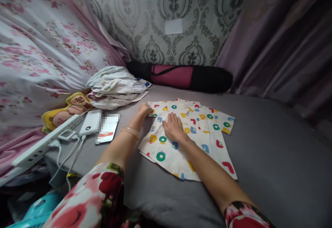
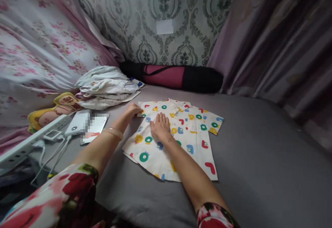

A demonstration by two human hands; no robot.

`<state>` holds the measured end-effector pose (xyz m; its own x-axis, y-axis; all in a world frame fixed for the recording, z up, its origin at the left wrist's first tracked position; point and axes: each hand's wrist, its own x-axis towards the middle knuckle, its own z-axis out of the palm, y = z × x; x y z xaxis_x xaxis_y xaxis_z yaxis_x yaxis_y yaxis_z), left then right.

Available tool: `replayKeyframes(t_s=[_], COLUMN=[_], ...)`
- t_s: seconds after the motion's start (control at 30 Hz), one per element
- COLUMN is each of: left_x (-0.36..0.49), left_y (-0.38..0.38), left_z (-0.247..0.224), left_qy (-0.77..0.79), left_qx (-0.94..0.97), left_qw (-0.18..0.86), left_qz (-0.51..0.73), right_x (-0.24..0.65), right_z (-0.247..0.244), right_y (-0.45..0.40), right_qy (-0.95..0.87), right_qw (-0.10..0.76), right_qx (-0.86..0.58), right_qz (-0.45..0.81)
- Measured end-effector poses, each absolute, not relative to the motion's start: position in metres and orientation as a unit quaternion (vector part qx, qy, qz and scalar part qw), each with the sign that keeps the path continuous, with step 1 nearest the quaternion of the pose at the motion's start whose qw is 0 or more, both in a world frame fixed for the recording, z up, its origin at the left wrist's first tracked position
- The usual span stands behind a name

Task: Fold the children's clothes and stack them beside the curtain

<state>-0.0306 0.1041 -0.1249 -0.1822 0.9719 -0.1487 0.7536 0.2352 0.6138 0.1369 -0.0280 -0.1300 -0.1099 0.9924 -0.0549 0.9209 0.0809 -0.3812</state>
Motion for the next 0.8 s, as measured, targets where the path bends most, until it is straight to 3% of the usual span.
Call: replayKeyframes(t_s=[0.27, 0.43, 0.8], left_x=[-0.025, -0.026, -0.028], left_y=[0.103, 0.091, 0.059], left_z=[-0.132, -0.149, -0.124], left_qy=[0.691, 0.684, 0.688], left_qx=[0.654, 0.700, 0.698], left_qw=[0.141, 0.049, 0.014], left_qz=[0.273, 0.198, 0.200], right_x=[0.132, 0.133, 0.120], right_z=[-0.142, -0.142, -0.136], right_y=[-0.029, -0.030, -0.044], right_qy=[-0.734, -0.741, -0.838], right_qw=[0.108, 0.105, 0.081], right_qx=[-0.660, -0.656, -0.520], right_qz=[0.115, 0.103, 0.140])
